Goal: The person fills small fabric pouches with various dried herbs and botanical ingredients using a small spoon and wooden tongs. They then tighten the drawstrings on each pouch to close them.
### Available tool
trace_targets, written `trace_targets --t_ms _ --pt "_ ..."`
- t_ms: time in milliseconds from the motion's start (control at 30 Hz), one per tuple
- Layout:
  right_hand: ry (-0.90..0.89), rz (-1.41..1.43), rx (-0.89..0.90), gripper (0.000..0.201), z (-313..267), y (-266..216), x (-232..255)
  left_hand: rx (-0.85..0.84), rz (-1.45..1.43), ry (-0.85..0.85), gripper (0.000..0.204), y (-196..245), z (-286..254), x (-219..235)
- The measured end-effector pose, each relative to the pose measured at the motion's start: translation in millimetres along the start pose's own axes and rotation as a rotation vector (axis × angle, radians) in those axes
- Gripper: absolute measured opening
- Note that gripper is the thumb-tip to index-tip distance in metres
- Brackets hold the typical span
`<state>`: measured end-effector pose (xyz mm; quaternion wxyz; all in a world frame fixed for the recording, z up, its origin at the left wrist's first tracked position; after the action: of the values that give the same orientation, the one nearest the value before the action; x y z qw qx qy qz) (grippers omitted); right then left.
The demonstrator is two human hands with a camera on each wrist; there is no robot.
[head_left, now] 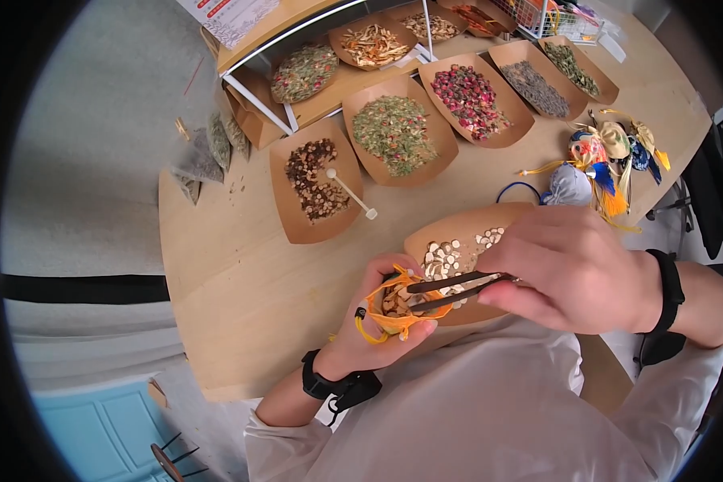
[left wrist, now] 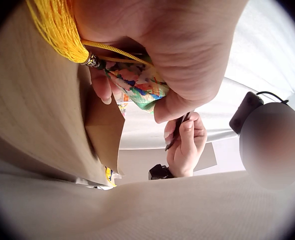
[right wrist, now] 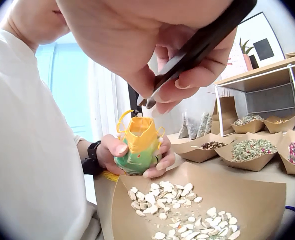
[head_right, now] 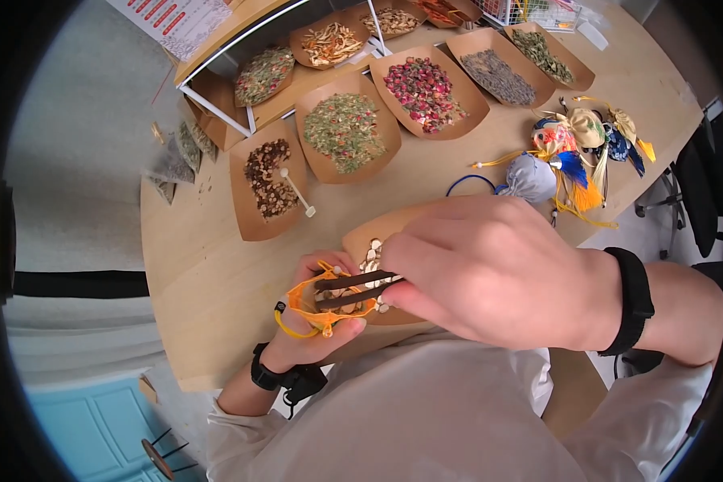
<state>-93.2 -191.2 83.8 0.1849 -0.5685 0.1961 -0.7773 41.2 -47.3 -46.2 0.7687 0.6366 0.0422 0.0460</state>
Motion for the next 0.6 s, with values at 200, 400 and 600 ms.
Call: trace_targets --t_ms 200,400,600 --pt "0.048 -0.141 -0.011 0.023 -1 17 4 0.042 -0.013 0.026 0.062 -6 -4 3" --pt "-0.163 -0.420 0.044 0.017 -24 29 -30 0.009 -0.021 0.020 0.063 -5 -3 2" --pt "-0.141 -0.393 0.054 0.013 -35 25 -51 0.019 -0.039 0.027 0.063 -7 -3 3"
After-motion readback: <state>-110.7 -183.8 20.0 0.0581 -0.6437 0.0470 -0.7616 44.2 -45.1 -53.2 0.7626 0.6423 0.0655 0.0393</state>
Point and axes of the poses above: each hand's wrist, its own z-axis towards the middle knuckle, its own x-axis out of the back of the hand, y = z × x, the point moved 6 cm from there along z, towards the middle knuckle, and after that the axes turned 4 degrees about -x, right-handed, at the moved point
